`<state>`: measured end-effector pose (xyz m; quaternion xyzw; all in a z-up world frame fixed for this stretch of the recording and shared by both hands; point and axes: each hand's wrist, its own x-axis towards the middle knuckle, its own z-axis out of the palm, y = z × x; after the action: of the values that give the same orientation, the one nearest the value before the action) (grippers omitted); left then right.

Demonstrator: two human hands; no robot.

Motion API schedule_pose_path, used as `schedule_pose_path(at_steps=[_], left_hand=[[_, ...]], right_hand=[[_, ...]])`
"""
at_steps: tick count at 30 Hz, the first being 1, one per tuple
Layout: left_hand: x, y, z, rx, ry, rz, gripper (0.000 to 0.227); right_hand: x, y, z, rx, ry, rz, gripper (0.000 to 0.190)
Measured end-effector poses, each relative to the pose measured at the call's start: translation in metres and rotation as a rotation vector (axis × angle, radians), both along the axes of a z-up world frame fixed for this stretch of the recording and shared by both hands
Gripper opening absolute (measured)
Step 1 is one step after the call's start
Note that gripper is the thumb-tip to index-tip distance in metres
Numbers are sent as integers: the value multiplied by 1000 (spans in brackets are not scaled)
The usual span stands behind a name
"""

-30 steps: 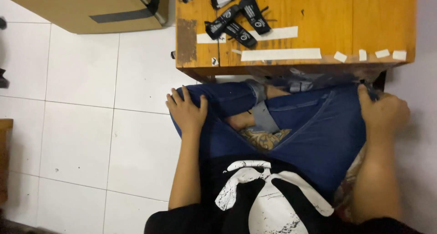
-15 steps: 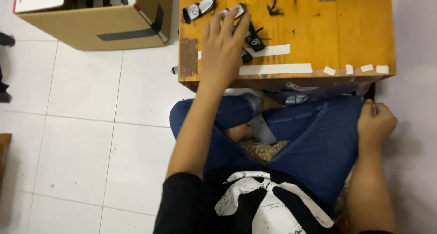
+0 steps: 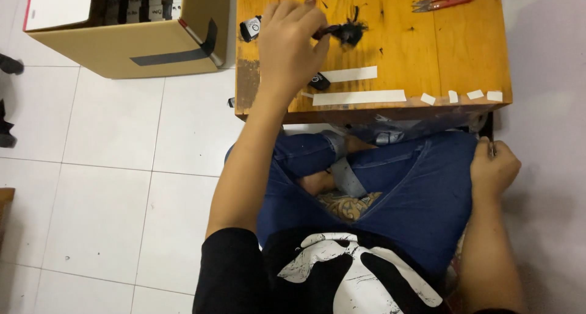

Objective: The person sits on the floor and uses scissors to trim the edges of small black fabric tags. They hold each tag with one hand and carefully cut the excess material with the other, occasionally adjusting the tag's position. The trimmed tags are placed on the wooden table.

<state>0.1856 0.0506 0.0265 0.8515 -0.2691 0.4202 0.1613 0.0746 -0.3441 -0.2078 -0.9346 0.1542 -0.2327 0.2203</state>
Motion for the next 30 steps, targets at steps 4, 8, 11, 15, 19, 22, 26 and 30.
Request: schedule_pose_path(at_steps=[4,8,11,15,19,22,26,30], left_hand=[[-23,-19,-11,-166,73,99,15],[-44,-25,-13,-431,342,3,16],[-67,-29,-13,-780,657,-141,29],[-105,-35,-13,-1115,789,-307,31],[-136,-47,-28,-1375,904,-469,23],[-160,-59,-38,-1421,913,-276,22],[-189,-76,-46,-1459,880,-237,21],[-195,-79,-40,-1332,750,-155,19]], right_hand=[[-2,0,-1,19,14,-1,38],[0,0,-2,32,4,-18,41],[-1,2,0,45,0,-23,41],[0,-1,-3,29,19,-13,39],[-6,10,14,-63,-136,46,16],[-19,46,59,11,-306,81,36],[-57,112,117,409,-236,387,19],[-72,147,150,435,-339,836,41]])
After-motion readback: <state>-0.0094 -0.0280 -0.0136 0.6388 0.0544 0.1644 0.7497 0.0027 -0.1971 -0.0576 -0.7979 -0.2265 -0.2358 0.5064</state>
